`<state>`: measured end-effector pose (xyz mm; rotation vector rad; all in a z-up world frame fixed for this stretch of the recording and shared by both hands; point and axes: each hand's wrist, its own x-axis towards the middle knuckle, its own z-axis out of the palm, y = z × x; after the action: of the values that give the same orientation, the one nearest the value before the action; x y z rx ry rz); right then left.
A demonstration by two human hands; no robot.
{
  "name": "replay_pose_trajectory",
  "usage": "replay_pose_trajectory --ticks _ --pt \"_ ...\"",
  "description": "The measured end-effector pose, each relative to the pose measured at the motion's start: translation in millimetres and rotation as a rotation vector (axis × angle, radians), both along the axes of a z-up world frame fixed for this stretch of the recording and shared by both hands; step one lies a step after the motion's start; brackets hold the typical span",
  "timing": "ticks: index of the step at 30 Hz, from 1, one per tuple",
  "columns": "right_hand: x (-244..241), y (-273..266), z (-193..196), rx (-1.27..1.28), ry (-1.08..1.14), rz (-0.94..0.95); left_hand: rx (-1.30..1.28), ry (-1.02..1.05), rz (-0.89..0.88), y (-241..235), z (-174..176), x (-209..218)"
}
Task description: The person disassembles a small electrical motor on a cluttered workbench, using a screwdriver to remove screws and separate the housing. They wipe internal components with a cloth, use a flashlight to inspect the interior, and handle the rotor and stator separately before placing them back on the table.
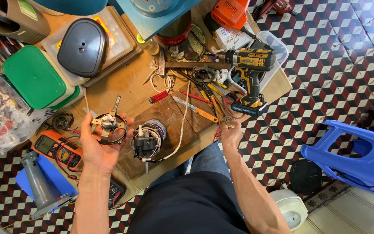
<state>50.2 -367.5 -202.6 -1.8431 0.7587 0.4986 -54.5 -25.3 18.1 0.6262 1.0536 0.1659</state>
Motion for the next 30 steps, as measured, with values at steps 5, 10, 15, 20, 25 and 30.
replay_pose_trajectory --ticks 5,10,15,20,25,30 --pt "2 -1 -3 -0.444 -0.124 0.238 0.022 -0.043 0.023 6 10 -7" --pt "5 -26 -22 -0.701 -0.148 0.607 0.037 -0.118 0.021 7 19 -13" --pt "6 -40 -21 -0.739 -0.015 0.792 0.034 -0.111 0.008 5 21 -13" --pt "-3 -37 -4 -0.722 -0.327 0.725 0.030 -0.053 0.014 1 21 -14" --pt "-3 -27 -1 -0.733 -0.256 0.645 0.019 -0.086 -0.015 0 20 -12" --pt "-5 -21 -2 -0.705 -0.294 0.613 0.035 -0.065 -0.004 0 24 -12"
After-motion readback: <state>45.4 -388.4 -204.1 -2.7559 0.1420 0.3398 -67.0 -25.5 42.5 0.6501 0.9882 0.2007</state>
